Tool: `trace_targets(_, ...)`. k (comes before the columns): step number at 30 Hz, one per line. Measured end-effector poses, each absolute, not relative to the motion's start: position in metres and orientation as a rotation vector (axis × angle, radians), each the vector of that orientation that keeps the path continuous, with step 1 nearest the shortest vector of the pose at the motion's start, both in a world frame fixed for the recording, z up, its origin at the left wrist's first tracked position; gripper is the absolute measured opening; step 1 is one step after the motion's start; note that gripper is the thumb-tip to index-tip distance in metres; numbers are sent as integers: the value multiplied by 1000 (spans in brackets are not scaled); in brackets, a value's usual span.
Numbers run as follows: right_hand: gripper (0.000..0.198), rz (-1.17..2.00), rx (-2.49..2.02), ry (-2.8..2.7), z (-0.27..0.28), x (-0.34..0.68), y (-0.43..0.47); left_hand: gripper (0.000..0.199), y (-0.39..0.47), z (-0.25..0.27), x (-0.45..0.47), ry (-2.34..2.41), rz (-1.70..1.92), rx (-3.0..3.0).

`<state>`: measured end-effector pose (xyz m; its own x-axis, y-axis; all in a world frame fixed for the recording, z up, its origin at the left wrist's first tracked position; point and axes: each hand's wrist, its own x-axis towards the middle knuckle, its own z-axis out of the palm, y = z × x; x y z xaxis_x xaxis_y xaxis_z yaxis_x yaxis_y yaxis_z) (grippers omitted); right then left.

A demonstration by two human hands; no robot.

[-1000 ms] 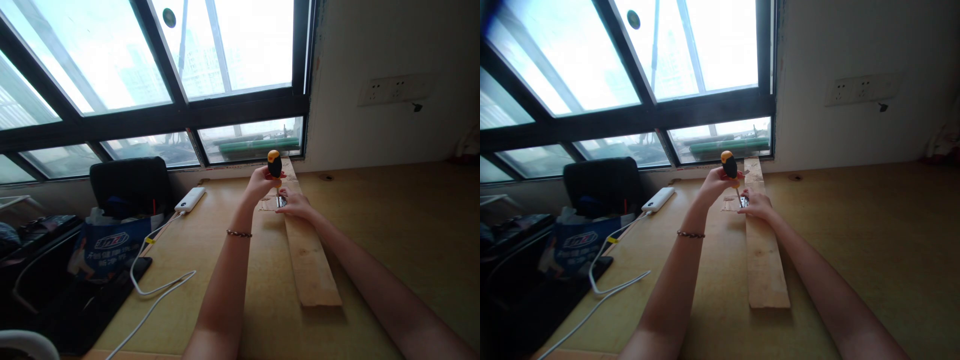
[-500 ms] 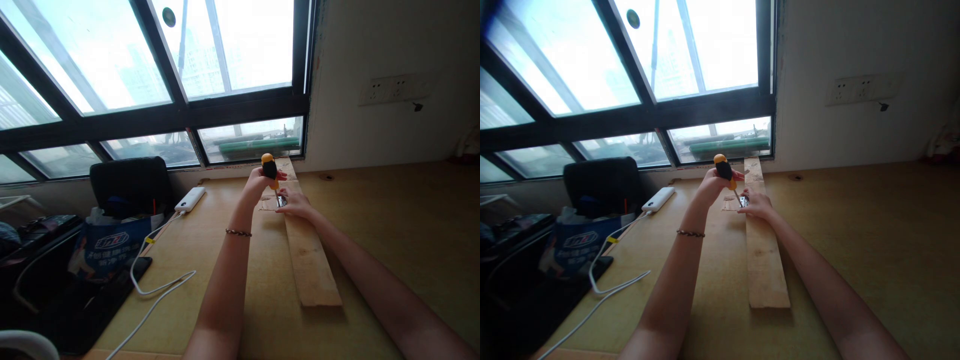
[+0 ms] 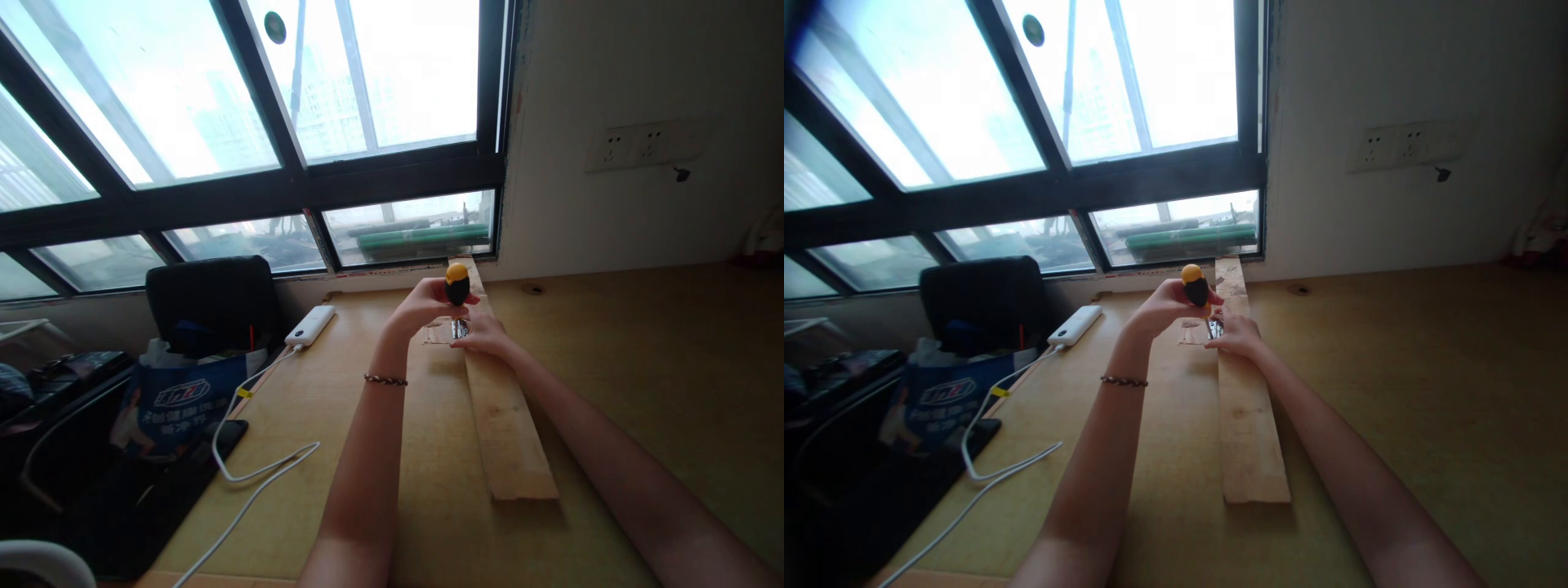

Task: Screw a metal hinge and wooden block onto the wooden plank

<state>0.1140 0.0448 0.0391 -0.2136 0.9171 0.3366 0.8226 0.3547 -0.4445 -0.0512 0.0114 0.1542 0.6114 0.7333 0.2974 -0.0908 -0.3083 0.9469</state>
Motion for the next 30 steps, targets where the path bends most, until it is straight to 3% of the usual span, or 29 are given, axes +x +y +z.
trace_targets(13,71,355,-1436,-2047,38,115,44,26,51,124,-38,1023,1662,1535)
trace_targets(30,75,385,-1431,-2053,38,115,46,29,25,157,-42,874,1814,1384)
